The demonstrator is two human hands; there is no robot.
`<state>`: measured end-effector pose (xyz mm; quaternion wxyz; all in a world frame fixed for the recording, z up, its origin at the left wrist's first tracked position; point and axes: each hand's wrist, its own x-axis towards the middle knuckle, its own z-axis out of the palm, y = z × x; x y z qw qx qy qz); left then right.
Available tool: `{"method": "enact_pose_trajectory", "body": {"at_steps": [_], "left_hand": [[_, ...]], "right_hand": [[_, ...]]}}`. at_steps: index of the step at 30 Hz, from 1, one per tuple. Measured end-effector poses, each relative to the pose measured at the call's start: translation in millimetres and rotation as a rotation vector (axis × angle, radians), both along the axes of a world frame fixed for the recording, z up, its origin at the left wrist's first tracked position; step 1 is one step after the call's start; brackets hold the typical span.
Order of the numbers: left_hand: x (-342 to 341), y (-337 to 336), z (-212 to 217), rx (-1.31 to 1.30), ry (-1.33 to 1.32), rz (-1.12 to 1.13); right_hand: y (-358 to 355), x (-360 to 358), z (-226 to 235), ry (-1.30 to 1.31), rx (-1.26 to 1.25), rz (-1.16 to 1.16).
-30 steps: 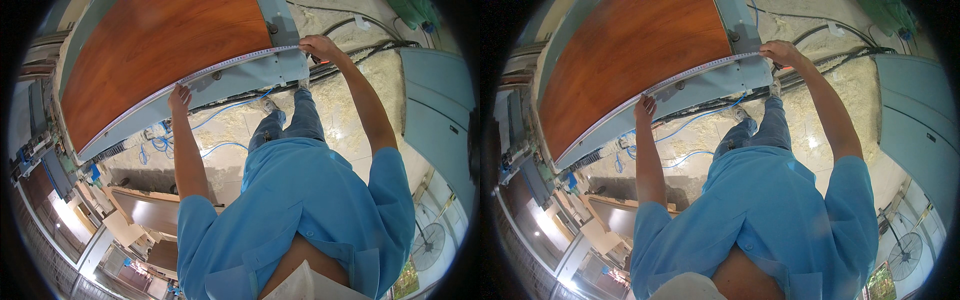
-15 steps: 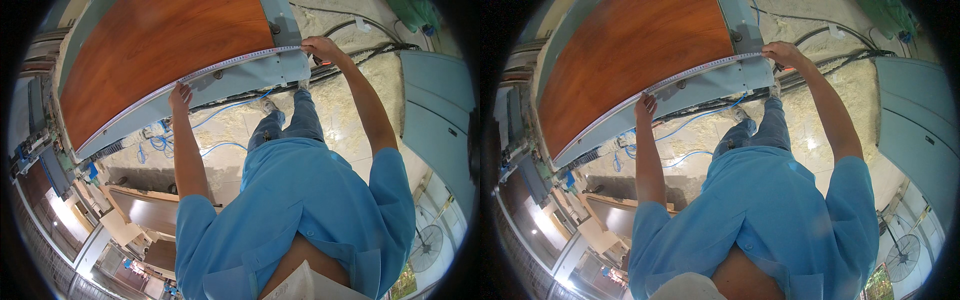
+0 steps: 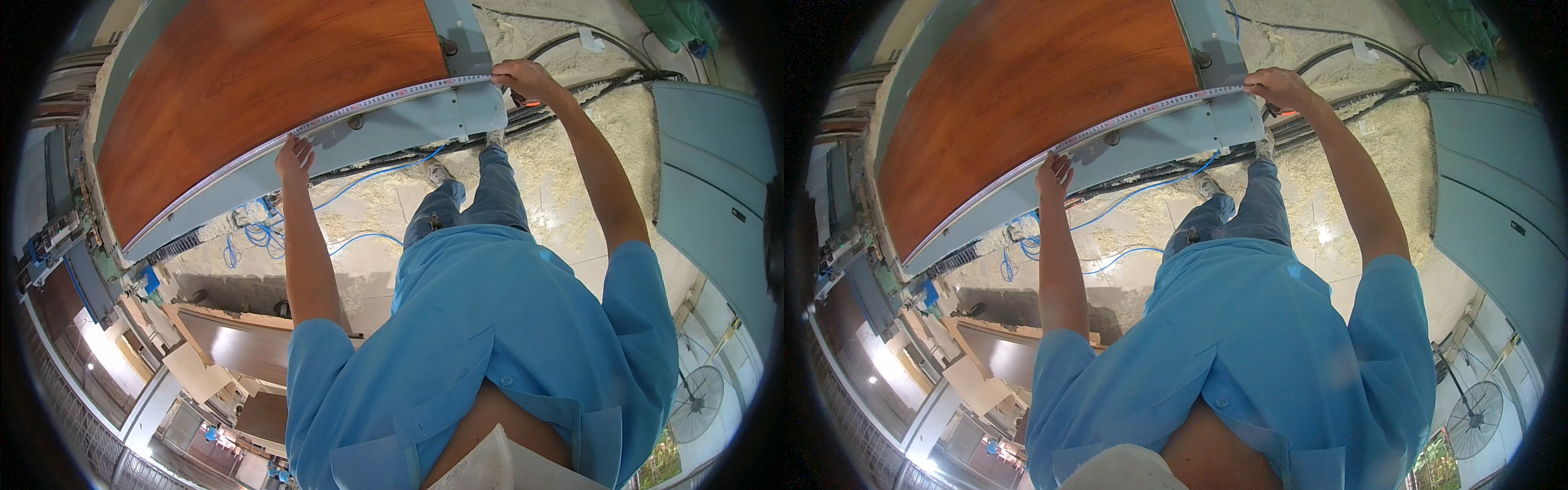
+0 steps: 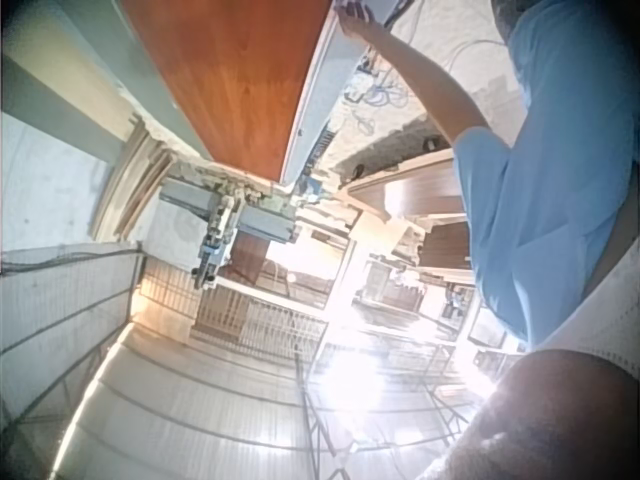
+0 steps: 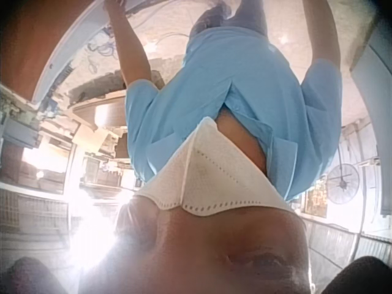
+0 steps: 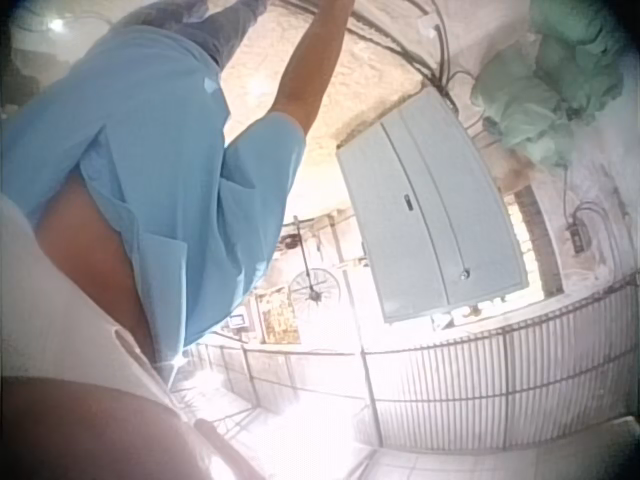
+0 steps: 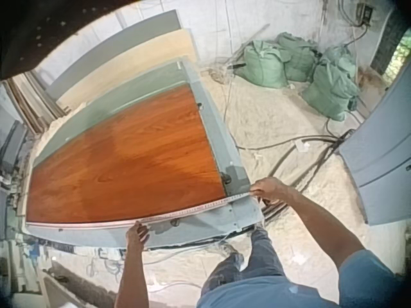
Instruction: The person uses a tape measure to measure the length and width of a wooden board on a workbench. They then walk to a nearby desk and place the tape measure on the desk.
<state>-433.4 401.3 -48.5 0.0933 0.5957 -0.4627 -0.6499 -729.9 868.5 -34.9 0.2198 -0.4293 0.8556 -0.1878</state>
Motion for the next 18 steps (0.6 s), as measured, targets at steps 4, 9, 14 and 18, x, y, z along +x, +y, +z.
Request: {"method": "enact_pose_trajectory", "body": {"at_steps": [4,9,14,18], "left_hand": [[-0.1,1.0,-0.6,-0.005,-0.005,0.012],[0.0,-0.2,-2.6,0.011,0.001,0.021],[0.4,-0.5,-4.5,0.002,0.015,0.016],[0.7,0.2,-3.6,0.014,0.018,0.023]], "right_hand": [[-0.2,2.3,2.2,0.009,-0.018,-0.016],[-0.8,2.2,3.3,0.001,0.007,-0.018],[-1.8,1.4,2.6,-0.030,0.023,-0.031],[-0.4,3.8,3.1,0.006,-0.058,-0.036]]}}
